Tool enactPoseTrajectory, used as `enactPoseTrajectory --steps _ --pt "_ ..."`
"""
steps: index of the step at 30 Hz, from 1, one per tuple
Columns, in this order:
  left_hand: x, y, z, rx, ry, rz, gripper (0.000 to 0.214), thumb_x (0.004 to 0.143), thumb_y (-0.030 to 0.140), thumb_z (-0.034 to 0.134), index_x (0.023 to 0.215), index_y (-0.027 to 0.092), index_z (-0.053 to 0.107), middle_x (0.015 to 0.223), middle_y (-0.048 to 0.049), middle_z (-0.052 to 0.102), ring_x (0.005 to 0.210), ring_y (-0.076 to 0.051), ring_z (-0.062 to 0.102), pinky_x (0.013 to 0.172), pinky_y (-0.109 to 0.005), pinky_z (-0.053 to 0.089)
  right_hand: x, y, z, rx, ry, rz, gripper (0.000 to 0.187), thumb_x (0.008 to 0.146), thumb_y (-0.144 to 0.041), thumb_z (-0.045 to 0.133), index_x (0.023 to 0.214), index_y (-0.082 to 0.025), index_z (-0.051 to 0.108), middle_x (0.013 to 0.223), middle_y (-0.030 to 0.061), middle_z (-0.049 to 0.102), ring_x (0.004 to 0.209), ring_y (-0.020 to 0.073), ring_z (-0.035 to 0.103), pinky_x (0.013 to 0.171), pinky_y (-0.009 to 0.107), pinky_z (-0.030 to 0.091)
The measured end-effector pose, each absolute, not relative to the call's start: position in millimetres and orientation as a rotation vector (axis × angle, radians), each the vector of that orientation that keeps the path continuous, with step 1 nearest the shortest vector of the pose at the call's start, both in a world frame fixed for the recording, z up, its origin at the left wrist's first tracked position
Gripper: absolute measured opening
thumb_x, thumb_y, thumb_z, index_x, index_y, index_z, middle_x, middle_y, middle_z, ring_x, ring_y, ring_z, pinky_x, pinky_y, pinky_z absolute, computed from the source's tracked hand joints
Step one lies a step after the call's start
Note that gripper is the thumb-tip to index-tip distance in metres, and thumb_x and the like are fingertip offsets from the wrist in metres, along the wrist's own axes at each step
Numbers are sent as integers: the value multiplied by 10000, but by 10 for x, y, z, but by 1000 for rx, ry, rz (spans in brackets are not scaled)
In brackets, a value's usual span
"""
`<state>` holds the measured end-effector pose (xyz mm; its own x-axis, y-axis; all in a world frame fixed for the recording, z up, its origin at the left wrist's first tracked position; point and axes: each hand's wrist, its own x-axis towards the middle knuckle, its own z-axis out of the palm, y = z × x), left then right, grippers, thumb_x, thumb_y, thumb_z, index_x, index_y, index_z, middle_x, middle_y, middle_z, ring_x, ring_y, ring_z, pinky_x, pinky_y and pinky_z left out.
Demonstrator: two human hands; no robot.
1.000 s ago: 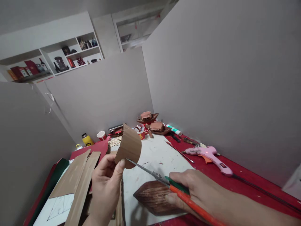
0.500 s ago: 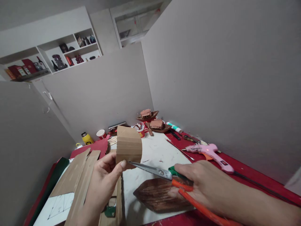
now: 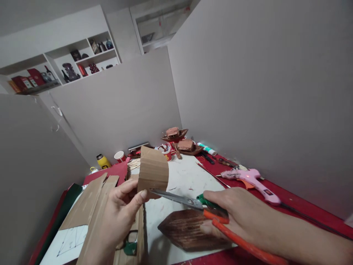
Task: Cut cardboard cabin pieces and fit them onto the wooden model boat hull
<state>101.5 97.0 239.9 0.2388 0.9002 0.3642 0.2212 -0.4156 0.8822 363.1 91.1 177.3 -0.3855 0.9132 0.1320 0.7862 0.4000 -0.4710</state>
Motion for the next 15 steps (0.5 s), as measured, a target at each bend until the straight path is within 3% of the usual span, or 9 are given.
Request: enactPoseTrajectory --steps 8,12,15 --pt "974 998 2312 1932 1156 1218 187 868 266 647 1004 219 766 896 -62 737 811 -200 659 690 -261 522 3635 980 1826 -1308 -2333 795 357 820 -483 560 635 -216 413 611 -24 472 561 136 414 491 237 278" --pt "994 989 2322 2083 1208 1250 199 876 243 637 1036 246 756 1042 -63 723 935 -212 631 743 -254 500 3633 1030 1741 -1326 -2315 708 319 817 -474 579 662 -218 467 632 -6 533 555 147 434 493 246 292" --pt "1042 1009 2301 2087 1227 1251 176 876 258 634 985 227 768 974 -71 723 903 -213 625 723 -251 497 3650 1069 1634 -1388 -2303 671 283 776 -455 639 689 -221 507 642 4 572 551 158 465 513 261 318"
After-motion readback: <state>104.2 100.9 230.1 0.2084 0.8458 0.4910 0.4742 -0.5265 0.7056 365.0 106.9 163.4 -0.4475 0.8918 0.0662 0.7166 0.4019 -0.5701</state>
